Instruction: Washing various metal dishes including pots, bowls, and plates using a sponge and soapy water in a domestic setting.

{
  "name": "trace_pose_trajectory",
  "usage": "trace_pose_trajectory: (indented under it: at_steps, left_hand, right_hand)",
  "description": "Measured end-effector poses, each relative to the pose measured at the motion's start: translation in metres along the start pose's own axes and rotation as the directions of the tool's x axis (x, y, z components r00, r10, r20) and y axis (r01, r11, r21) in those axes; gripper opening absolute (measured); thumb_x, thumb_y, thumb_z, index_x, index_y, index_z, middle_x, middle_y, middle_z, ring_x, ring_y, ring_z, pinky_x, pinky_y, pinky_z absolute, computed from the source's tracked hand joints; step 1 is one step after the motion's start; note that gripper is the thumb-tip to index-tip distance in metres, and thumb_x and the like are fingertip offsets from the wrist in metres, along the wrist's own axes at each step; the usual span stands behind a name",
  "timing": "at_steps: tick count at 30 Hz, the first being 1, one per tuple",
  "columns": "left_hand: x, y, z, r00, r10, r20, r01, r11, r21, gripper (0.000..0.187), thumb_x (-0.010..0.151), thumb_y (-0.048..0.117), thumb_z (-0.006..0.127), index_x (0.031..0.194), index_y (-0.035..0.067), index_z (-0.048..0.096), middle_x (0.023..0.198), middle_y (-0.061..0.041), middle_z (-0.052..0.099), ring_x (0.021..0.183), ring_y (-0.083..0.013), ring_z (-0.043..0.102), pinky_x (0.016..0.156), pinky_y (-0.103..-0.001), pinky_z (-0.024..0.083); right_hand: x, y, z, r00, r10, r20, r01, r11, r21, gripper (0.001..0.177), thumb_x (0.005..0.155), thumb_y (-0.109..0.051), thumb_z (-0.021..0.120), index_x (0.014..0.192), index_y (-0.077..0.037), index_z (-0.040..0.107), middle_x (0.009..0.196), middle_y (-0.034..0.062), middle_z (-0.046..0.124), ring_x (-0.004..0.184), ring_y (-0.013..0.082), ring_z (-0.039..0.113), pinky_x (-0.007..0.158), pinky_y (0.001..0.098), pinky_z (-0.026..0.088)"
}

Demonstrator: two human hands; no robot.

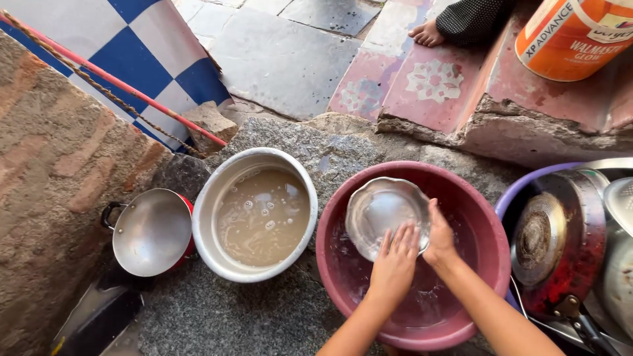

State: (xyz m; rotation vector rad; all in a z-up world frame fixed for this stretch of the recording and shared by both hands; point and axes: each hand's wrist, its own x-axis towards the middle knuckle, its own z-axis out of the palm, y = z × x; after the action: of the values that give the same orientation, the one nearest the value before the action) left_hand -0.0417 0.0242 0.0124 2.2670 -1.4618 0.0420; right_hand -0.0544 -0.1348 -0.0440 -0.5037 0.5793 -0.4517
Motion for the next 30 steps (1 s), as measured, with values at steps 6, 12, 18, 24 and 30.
trace_pose_trajectory:
  at_steps: [6,12,18,24,30]
  left_hand:
    - [0.008,0.0,-0.001,0.996,0.082,0.036,-0.089,0.929,0.359,0.064,0.095,0.018,0.047,0.155,-0.004,0.039,0.164,-0.02,0.038,0.154,-0.0277,0.035,0.126,-0.044,0.021]
    - [0.011,0.003,-0.022,0.963,-0.037,0.266,-0.045,0.955,0.294,0.065,0.096,0.017,0.048,0.154,-0.009,0.035,0.159,-0.027,0.037,0.146,-0.0363,0.036,0.124,-0.049,0.021]
    - [-0.013,-0.009,-0.04,0.924,0.291,0.247,-0.354,0.895,0.271,0.072,0.087,0.016,0.051,0.154,-0.006,0.035,0.161,-0.023,0.038,0.151,-0.0312,0.035,0.124,-0.044,0.019]
    - [-0.003,0.001,-0.044,0.972,-0.088,0.219,-0.012,0.907,0.42,0.074,0.085,0.011,0.054,0.153,-0.007,0.031,0.162,-0.027,0.034,0.153,-0.0352,0.029,0.126,-0.046,0.015]
    - [0.001,0.013,-0.03,0.987,-0.025,0.156,-0.013,0.971,0.238,0.072,0.088,0.014,0.055,0.156,-0.004,0.036,0.154,-0.026,0.043,0.142,-0.0355,0.037,0.121,-0.055,0.016]
  right_hand:
    - [0.015,-0.016,-0.013,0.934,0.283,0.218,-0.267,0.958,-0.103,0.027,0.103,-0.029,0.061,0.122,-0.012,0.066,0.115,0.0074,0.07,0.101,0.0223,0.066,0.093,0.044,0.051]
    - [-0.021,0.021,0.027,0.977,0.204,-0.062,-0.207,0.978,-0.037,0.034,0.104,-0.037,0.057,0.122,-0.009,0.066,0.118,0.0079,0.07,0.106,0.0205,0.067,0.095,0.0368,0.055]
    - [-0.031,-0.022,0.058,0.904,0.314,0.291,-0.255,0.941,-0.224,0.041,0.091,-0.022,0.061,0.132,-0.019,0.064,0.121,0.0066,0.07,0.104,0.0192,0.067,0.091,0.0375,0.055]
    - [-0.018,-0.009,0.03,0.919,0.356,0.171,-0.342,0.934,-0.105,0.036,0.106,-0.016,0.059,0.138,0.001,0.054,0.123,0.0178,0.065,0.102,0.0252,0.068,0.092,0.0411,0.058]
    - [-0.054,-0.01,0.074,0.986,0.124,0.116,-0.115,0.99,-0.078,0.05,0.097,-0.014,0.052,0.147,-0.014,0.053,0.134,0.0041,0.065,0.108,0.0165,0.067,0.098,0.0319,0.055]
